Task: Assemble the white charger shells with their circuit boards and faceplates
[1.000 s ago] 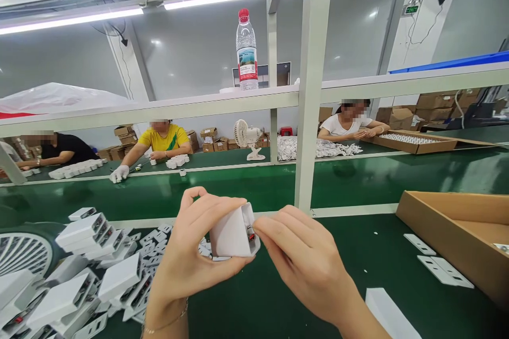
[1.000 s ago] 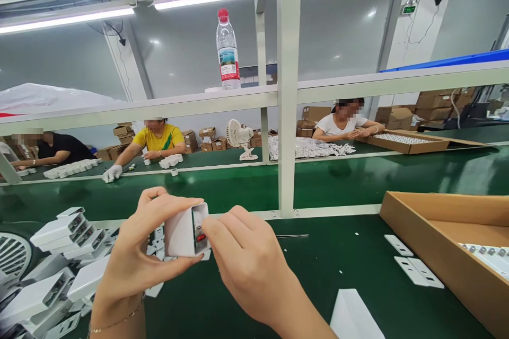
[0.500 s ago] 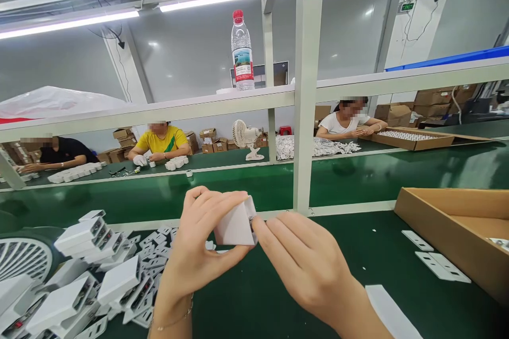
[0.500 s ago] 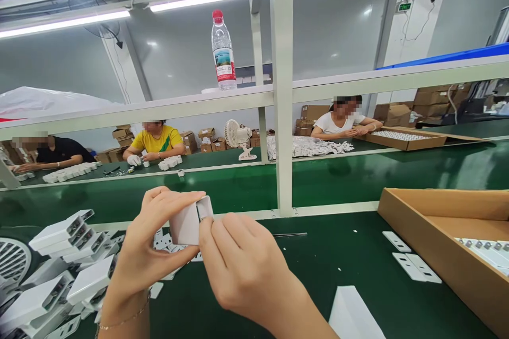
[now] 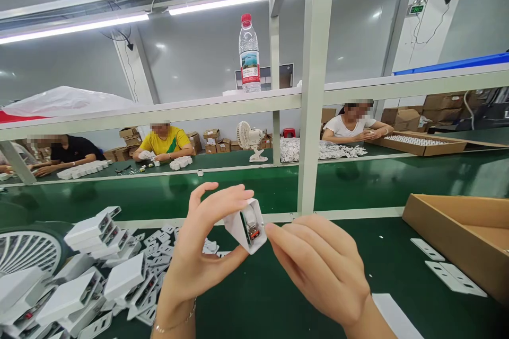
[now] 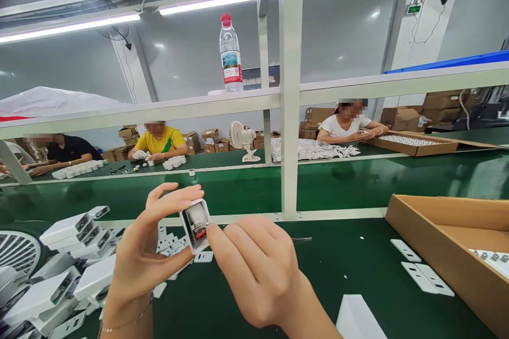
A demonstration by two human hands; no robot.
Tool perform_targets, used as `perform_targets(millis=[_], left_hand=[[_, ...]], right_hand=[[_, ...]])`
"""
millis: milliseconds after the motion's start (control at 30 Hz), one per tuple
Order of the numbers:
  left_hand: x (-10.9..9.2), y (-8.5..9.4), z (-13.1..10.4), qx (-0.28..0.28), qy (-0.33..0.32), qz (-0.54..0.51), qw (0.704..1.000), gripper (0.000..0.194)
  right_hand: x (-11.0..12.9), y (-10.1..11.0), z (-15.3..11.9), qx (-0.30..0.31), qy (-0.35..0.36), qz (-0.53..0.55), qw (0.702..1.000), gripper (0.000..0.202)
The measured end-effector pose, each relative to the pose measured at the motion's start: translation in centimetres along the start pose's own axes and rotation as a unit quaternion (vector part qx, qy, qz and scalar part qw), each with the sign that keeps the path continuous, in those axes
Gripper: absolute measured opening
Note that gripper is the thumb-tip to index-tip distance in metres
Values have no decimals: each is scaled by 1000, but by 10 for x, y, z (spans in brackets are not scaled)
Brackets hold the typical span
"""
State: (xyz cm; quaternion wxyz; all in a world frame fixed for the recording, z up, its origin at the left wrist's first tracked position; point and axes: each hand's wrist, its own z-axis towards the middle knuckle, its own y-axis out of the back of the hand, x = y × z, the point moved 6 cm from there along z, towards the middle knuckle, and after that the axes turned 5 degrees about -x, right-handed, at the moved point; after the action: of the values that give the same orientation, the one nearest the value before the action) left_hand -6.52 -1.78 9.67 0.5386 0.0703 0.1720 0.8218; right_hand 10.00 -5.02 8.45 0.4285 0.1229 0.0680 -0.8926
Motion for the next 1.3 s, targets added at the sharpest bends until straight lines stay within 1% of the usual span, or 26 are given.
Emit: perform_targets(millis=[167,267,367,500,667,967,1133,1300], left_hand=[[-3,-3,1,26,-34,8,999,44],[-3,-5,2,32,-43,15,998,43],[-1,-5,2,27,-34,5,999,44],[1,-4,1,8,-17,-22,1000,48],[2,-3,1,4,-3,-15,1000,52],[2,-3,2,9,3,14,1000,48],[0,-5,3,28,0,27,999,49],[-4,-3,3,44,-7,58,997,48]], right_hand=[[1,-5,-1,24,0,13,1000,17],[-1,-7,-1,36,-9,25,999,17],[-2,-4,1,29,-22,35,999,15],[-5,2,2,12,-68,63,996,14],[-7,2,1,28,-89,70,993,16],[-5,-2,3,45,-63,52,996,16],[-4,-2,2,52,-53,56,996,15],[-1,-3,3,58,-15,31,998,18]])
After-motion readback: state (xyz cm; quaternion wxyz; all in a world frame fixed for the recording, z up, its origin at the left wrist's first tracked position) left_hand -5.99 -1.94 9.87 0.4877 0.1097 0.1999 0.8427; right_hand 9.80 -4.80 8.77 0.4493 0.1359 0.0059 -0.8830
